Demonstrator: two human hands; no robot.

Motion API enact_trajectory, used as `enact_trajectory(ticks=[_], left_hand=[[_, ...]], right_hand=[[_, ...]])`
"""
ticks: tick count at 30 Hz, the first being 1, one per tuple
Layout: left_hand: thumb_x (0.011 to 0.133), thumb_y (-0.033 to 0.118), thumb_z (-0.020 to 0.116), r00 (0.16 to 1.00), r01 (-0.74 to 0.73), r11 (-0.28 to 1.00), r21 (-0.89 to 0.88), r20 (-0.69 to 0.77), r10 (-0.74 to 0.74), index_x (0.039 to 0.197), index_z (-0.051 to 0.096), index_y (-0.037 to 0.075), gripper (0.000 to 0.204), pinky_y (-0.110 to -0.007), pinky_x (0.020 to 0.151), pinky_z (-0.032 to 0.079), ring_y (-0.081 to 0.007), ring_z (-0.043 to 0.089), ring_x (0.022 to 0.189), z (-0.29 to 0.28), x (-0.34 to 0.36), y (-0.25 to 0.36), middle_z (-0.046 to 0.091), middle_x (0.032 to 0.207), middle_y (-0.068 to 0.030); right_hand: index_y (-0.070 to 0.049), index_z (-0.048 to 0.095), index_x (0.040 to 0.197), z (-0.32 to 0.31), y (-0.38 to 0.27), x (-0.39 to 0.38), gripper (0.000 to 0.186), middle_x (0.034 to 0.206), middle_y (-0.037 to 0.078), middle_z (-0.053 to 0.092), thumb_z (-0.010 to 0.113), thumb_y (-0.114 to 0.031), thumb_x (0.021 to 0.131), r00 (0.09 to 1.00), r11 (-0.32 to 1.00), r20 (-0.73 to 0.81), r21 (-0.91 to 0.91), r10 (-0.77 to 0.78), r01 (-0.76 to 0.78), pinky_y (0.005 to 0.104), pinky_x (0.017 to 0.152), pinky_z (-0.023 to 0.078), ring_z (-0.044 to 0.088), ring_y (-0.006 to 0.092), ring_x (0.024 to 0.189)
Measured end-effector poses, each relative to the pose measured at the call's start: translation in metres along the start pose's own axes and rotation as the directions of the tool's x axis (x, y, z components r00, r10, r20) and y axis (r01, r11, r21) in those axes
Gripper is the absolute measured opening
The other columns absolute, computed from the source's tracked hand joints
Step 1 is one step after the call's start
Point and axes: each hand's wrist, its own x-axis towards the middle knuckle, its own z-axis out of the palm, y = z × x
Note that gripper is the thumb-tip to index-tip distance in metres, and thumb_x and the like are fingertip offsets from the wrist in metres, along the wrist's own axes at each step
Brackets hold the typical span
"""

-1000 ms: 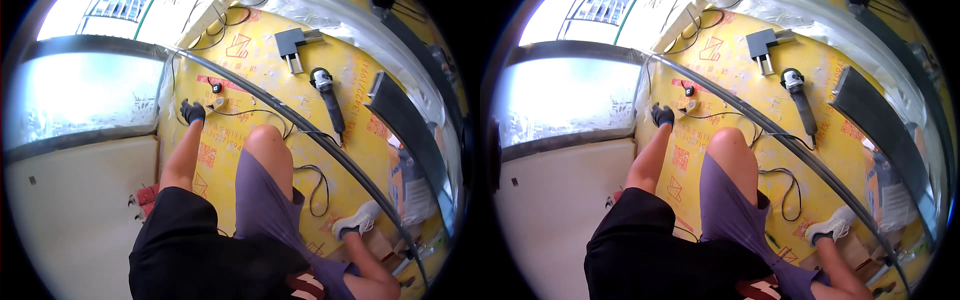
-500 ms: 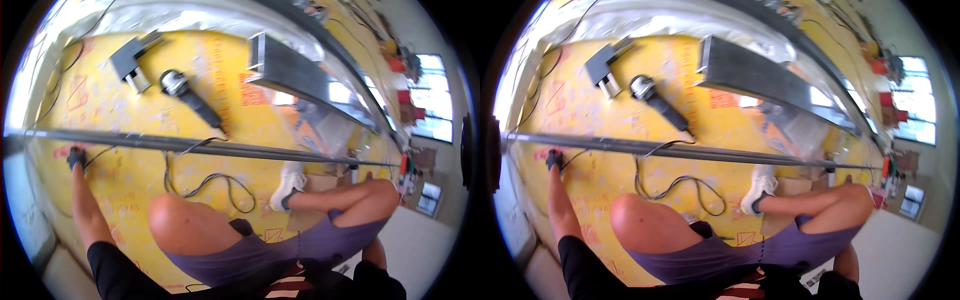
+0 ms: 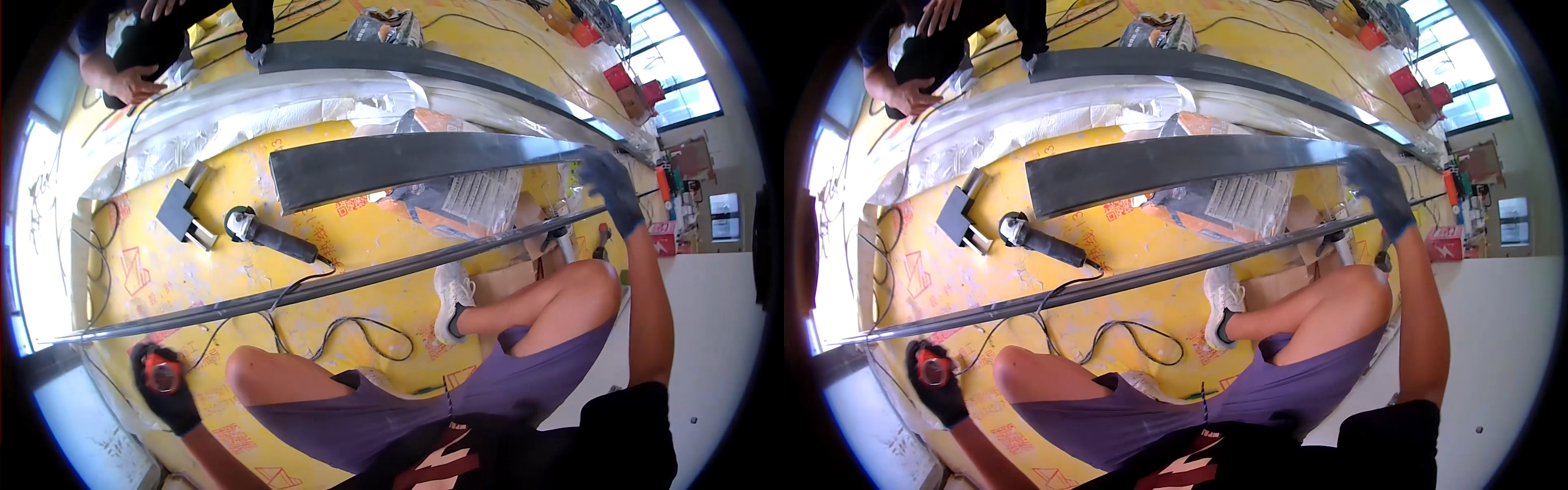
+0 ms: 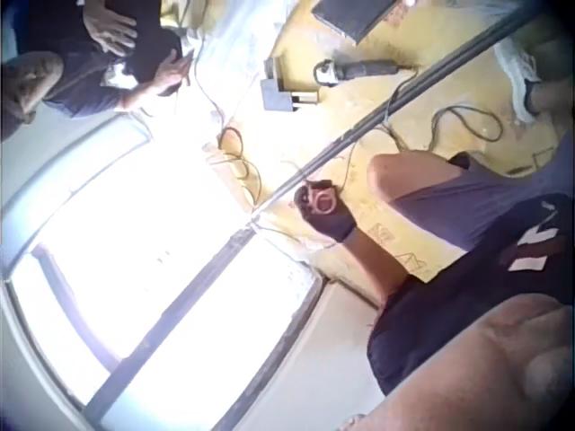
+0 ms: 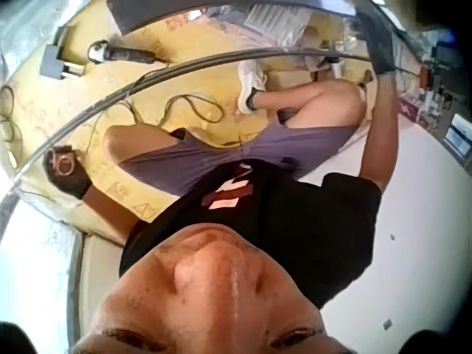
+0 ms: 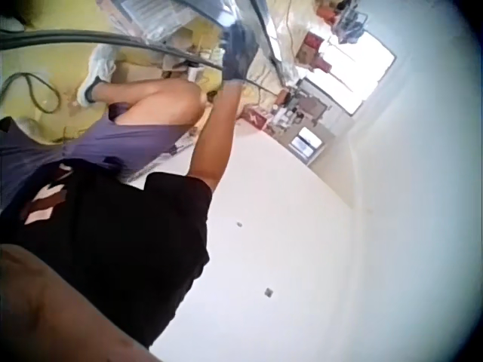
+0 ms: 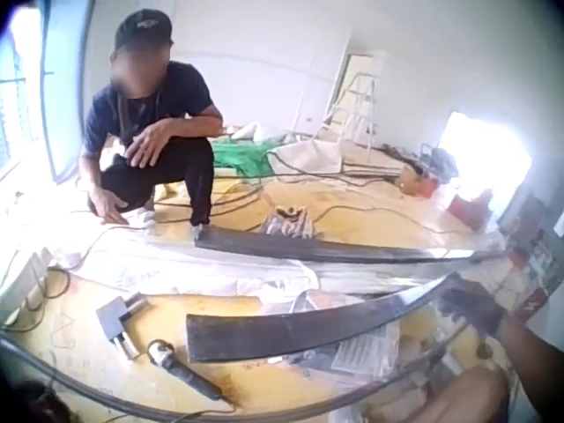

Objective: Measuring and cutting metal trim pieces with an angle grinder and installing end caps.

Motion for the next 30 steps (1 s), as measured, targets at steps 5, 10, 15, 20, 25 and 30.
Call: enact_trajectory(ticks=[5, 10, 15, 20, 25, 30], left_hand=[[0.094, 0.013, 0.061, 0.788, -0.248, 0.901, 0.356, 0.615, -0.026, 0.145, 0.043, -0.001, 0.055, -0.032, 0.09, 0.052, -0.0208, 0.065, 0.098, 0.248, -0.045, 0.038, 0.056, 0.126, -0.0131], [0.08, -0.008, 0.065, 0.474, -0.322, 0.848, 0.422, 0.847, -0.241, 0.152, 0.028, -0.002, 0.081, -0.034, 0.082, 0.053, -0.0246, 0.067, 0.085, 0.38, -0.071, 0.063, 0.064, 0.097, -0.0151], [0.079, -0.001, 0.074, 0.412, -0.555, 0.795, 0.245, 0.911, 0.007, 0.153, 0.022, -0.005, 0.091, -0.04, 0.081, 0.055, -0.0336, 0.071, 0.085, 0.415, -0.08, 0.031, 0.065, 0.094, -0.0185], [0.082, 0.014, 0.089, 0.429, -0.55, 0.78, 0.298, 0.902, -0.042, 0.154, 0.025, 0.001, 0.098, -0.04, 0.078, 0.055, -0.0295, 0.07, 0.082, 0.443, -0.09, 0.026, 0.064, 0.089, -0.015], [0.091, 0.009, 0.077, 0.566, -0.636, 0.549, 0.543, 0.811, -0.147, 0.122, 0.063, 0.004, 0.035, -0.038, 0.068, 0.053, -0.0282, 0.067, 0.074, 0.422, -0.051, 0.035, 0.062, 0.088, -0.0141], [0.089, -0.001, 0.065, 0.584, -0.674, 0.424, 0.605, 0.788, -0.194, 0.091, 0.066, 0.0, 0.002, -0.041, 0.073, 0.051, -0.0348, 0.063, 0.081, 0.329, 0.014, 0.062, 0.062, 0.085, -0.0166]], right_hand=[[-0.004, 0.07, 0.117, 0.155, -0.137, -0.02, 0.03, 0.104, 0.014, 0.071, 0.069, -0.029, 0.102, 0.518, 0.866, 0.755, 0.128, -0.401, 0.484, 0.0387, 0.088, 0.054, 0.069, 0.0252, 0.097], [0.001, 0.069, 0.117, 0.205, -0.126, -0.047, 0.043, 0.109, 0.025, 0.073, 0.07, -0.037, 0.096, 0.352, 0.886, 0.837, 0.293, -0.42, 0.36, 0.0446, 0.094, 0.053, 0.07, 0.0404, 0.104], [0.0, 0.07, 0.11, 0.166, -0.109, -0.036, 0.042, 0.103, 0.024, 0.074, 0.066, -0.039, 0.098, 0.391, 0.914, 0.896, 0.039, -0.211, 0.404, 0.0454, 0.091, 0.053, 0.071, 0.0373, 0.1], [-0.003, 0.069, 0.1, 0.149, -0.076, -0.025, 0.035, 0.095, 0.017, 0.073, 0.071, -0.038, 0.097, 0.378, 0.898, 0.863, 0.171, -0.335, 0.405, 0.0422, 0.078, 0.053, 0.071, 0.0309, 0.087], [-0.004, 0.062, 0.076, 0.109, -0.016, 0.015, 0.037, 0.068, 0.008, 0.057, 0.081, -0.034, 0.088, 0.516, 0.91, 0.768, 0.209, -0.379, 0.358, 0.0374, 0.06, 0.044, 0.054, 0.0181, 0.063], [-0.01, 0.058, 0.111, -0.022, 0.176, 0.035, 0.029, 0.102, 0.002, 0.06, 0.073, -0.021, 0.089, 0.955, 0.677, 0.288, 0.716, -0.066, -0.169, 0.0272, 0.058, 0.047, 0.056, 0.0095, 0.074]])
